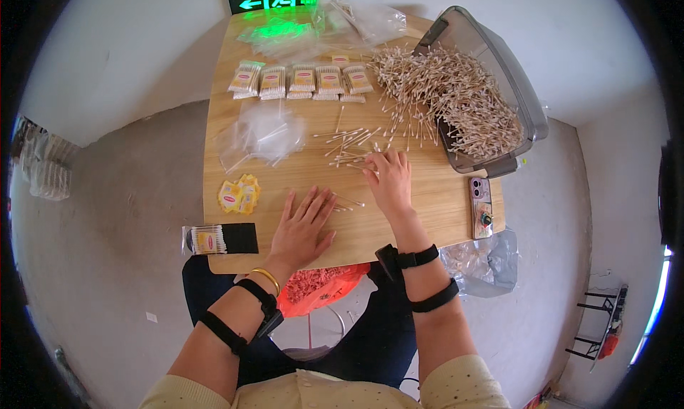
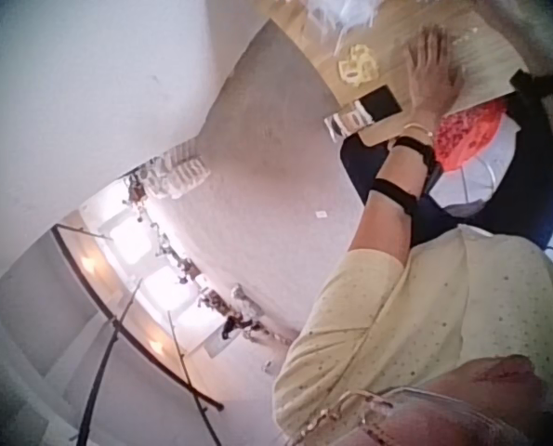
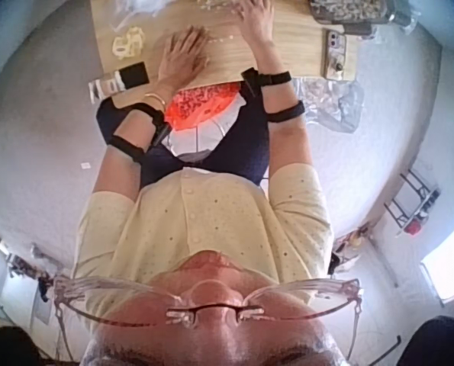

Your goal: Sort and arrange cotton swabs on a table and place them into small plastic bags.

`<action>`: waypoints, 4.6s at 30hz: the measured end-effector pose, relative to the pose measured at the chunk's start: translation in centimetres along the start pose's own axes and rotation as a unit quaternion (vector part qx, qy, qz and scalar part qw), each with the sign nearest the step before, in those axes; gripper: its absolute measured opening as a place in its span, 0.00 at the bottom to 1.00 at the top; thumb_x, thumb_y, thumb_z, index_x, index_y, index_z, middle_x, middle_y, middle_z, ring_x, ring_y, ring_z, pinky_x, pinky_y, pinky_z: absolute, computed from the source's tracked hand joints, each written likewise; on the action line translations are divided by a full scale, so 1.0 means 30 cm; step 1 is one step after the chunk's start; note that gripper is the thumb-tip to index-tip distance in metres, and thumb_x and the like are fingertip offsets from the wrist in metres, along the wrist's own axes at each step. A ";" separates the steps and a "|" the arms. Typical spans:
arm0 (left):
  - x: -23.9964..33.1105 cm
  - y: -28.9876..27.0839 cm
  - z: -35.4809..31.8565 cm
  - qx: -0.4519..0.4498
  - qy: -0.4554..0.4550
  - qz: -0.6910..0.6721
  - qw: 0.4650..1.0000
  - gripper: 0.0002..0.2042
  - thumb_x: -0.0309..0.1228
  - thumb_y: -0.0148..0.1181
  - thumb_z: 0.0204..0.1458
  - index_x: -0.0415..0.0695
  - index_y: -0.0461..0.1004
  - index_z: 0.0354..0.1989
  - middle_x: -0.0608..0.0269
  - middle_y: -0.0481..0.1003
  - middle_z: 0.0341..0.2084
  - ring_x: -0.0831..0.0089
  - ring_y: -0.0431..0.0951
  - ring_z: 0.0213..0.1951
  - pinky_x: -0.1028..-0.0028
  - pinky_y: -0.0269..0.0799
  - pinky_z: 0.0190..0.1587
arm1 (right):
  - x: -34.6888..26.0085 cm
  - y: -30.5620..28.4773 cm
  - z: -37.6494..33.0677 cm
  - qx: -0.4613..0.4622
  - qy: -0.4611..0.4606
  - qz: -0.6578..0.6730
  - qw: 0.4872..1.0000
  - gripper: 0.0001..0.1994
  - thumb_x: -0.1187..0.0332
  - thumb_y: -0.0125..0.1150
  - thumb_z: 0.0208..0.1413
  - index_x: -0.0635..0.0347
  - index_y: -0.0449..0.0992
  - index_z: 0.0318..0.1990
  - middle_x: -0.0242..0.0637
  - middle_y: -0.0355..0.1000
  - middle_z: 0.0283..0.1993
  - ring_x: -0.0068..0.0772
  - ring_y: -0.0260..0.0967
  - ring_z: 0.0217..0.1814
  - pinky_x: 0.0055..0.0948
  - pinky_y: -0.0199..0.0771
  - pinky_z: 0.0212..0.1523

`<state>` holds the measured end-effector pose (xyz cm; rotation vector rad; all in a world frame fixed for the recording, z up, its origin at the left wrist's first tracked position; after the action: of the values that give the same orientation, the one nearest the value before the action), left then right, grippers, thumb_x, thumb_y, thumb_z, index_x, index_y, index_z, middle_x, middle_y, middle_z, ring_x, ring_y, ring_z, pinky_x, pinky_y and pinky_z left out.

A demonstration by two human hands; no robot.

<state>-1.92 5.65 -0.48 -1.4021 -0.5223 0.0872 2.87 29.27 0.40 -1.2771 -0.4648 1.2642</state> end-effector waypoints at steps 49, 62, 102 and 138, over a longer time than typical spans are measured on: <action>0.002 0.007 0.001 0.004 -0.004 0.010 1.000 0.35 0.47 0.52 0.63 0.48 0.52 0.77 0.62 0.55 0.75 0.62 0.50 0.77 0.47 0.36 0.77 | -0.022 -0.022 0.007 -0.086 0.009 0.042 0.995 0.06 0.66 0.72 0.49 0.51 0.80 0.33 0.37 0.73 0.43 0.47 0.69 0.53 0.45 0.69 0.54; -0.001 0.008 0.004 -0.019 -0.011 0.022 1.000 0.39 0.50 0.51 0.62 0.46 0.49 0.78 0.63 0.51 0.77 0.62 0.48 0.78 0.47 0.33 0.78 | -0.156 0.057 -0.128 -0.053 -0.027 0.134 0.989 0.05 0.70 0.70 0.50 0.54 0.81 0.34 0.37 0.72 0.38 0.47 0.68 0.48 0.45 0.67 0.53; 0.000 0.016 0.001 -0.022 0.013 0.023 0.999 0.35 0.51 0.52 0.63 0.51 0.54 0.77 0.65 0.53 0.77 0.62 0.47 0.78 0.41 0.33 0.77 | 0.008 -0.002 -0.028 -0.033 -0.002 0.060 0.998 0.06 0.69 0.69 0.52 0.52 0.78 0.36 0.37 0.71 0.43 0.48 0.66 0.50 0.46 0.67 0.52; -0.002 0.022 0.005 -0.024 -0.003 0.019 1.000 0.37 0.50 0.49 0.63 0.45 0.52 0.77 0.61 0.50 0.77 0.65 0.45 0.79 0.44 0.34 0.77 | -0.138 0.051 -0.090 -0.030 -0.019 0.071 0.997 0.03 0.68 0.66 0.56 0.54 0.79 0.36 0.38 0.72 0.42 0.47 0.68 0.50 0.46 0.66 0.52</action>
<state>-1.87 5.89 -1.09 -1.4589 -0.5050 0.1108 3.13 24.16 -0.31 -1.3578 -0.4497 1.4044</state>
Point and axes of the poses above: each hand's wrist, its own z-axis towards the middle knuckle, its own y-axis out of the palm, x = y × z, the point moved 2 cm from there along z, towards the middle knuckle
